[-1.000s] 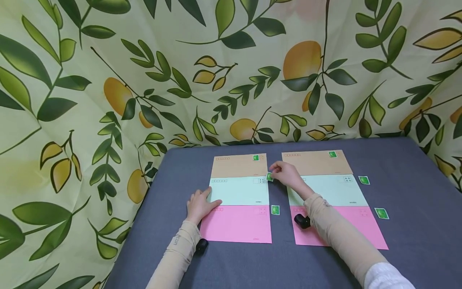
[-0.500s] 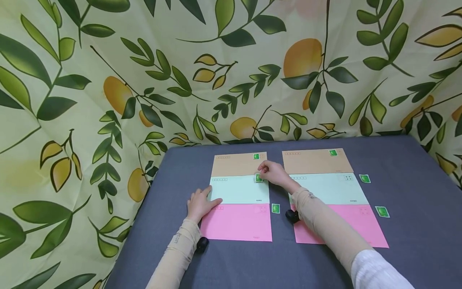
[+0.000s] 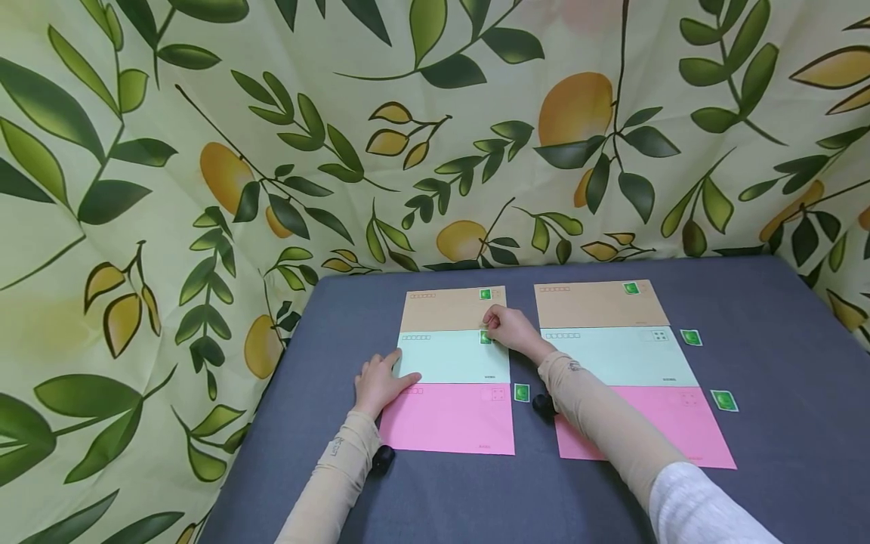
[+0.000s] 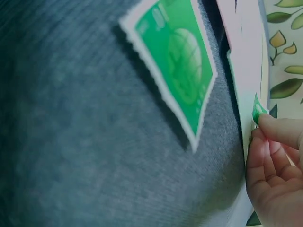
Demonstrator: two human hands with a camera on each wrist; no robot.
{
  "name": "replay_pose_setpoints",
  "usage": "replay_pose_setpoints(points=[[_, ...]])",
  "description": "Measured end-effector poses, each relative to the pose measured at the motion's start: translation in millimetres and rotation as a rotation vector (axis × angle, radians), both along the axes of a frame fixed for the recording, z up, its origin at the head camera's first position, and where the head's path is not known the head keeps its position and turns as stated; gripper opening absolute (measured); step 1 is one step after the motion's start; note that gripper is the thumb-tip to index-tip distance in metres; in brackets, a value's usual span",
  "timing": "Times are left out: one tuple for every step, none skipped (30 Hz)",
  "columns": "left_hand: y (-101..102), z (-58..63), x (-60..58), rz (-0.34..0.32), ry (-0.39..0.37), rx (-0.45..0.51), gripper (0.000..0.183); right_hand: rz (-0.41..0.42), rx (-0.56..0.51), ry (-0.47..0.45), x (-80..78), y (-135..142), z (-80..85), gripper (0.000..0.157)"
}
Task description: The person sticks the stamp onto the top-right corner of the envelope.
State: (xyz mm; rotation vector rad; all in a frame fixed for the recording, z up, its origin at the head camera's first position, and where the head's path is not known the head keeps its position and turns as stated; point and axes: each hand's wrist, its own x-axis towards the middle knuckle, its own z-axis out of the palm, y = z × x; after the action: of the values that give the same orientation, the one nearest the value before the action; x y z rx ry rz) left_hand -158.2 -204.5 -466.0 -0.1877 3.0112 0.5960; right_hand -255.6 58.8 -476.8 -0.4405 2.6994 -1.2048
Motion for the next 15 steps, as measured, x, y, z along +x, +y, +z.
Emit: replay_pose_setpoints(points=[[-0.1,-0.3,0.0,0.0,0.001,-0.001,0.07,-0.004,0.006,-0.001,0.4,-0.7,0.2,0.014],[-0.1,-0.6,0.0,0.0,0.002,0.0,0.07,-0.006,0.016,0.003,0.6,-1.5,0.4,0.013],[-0.3,-0.9,0.0,0.0,0.002,-0.001,0.07,-0.007,0.026,0.009,1.0,-2.4,0.8,0.013],[-0.4,-1.1,-0.1,0.0,0.003,0.0,0.07,-0.007,0.04,0.014,1.3,-3.3,1.5,0.014],[-0.6,-1.2,-0.2,0.0,0.004,0.0,0.07,-0.006,0.053,0.021,1.8,-4.4,2.3,0.013],[-0.7,-1.3,-0.2,0.001,0.004,0.0,0.07,-0.005,0.068,0.026,2.1,-5.4,3.0,0.013],[-0.8,-1.3,-0.2,0.001,0.005,0.001,0.07,-0.004,0.081,0.029,2.6,-6.4,3.8,0.013],[-0.8,-1.3,-0.2,0.001,0.005,0.002,0.07,-0.002,0.095,0.034,2.8,-7.1,4.2,0.013],[-0.8,-1.2,-0.2,0.001,0.005,0.004,0.07,-0.001,0.105,0.036,3.1,-7.8,4.6,0.013],[-0.7,-1.2,-0.3,0.002,0.006,0.005,0.07,-0.001,0.112,0.036,3.4,-8.4,5.0,0.012],[-0.6,-1.1,-0.3,0.002,0.005,0.005,0.07,-0.002,0.12,0.038,3.7,-8.7,5.2,0.012],[-0.4,-1.0,-0.2,0.003,0.004,0.006,0.07,-0.001,0.126,0.039,4.0,-8.9,5.1,0.011],[-0.2,-0.9,-0.1,0.004,0.003,0.008,0.07,0.001,0.132,0.041,4.4,-9.1,5.3,0.011],[-0.2,-0.8,0.0,0.006,0.001,0.009,0.07,0.005,0.142,0.049,4.7,-9.4,5.3,0.01],[-0.3,-0.7,0.1,0.007,0.0,0.009,0.07,0.01,0.151,0.057,5.1,-9.9,5.6,0.01]])
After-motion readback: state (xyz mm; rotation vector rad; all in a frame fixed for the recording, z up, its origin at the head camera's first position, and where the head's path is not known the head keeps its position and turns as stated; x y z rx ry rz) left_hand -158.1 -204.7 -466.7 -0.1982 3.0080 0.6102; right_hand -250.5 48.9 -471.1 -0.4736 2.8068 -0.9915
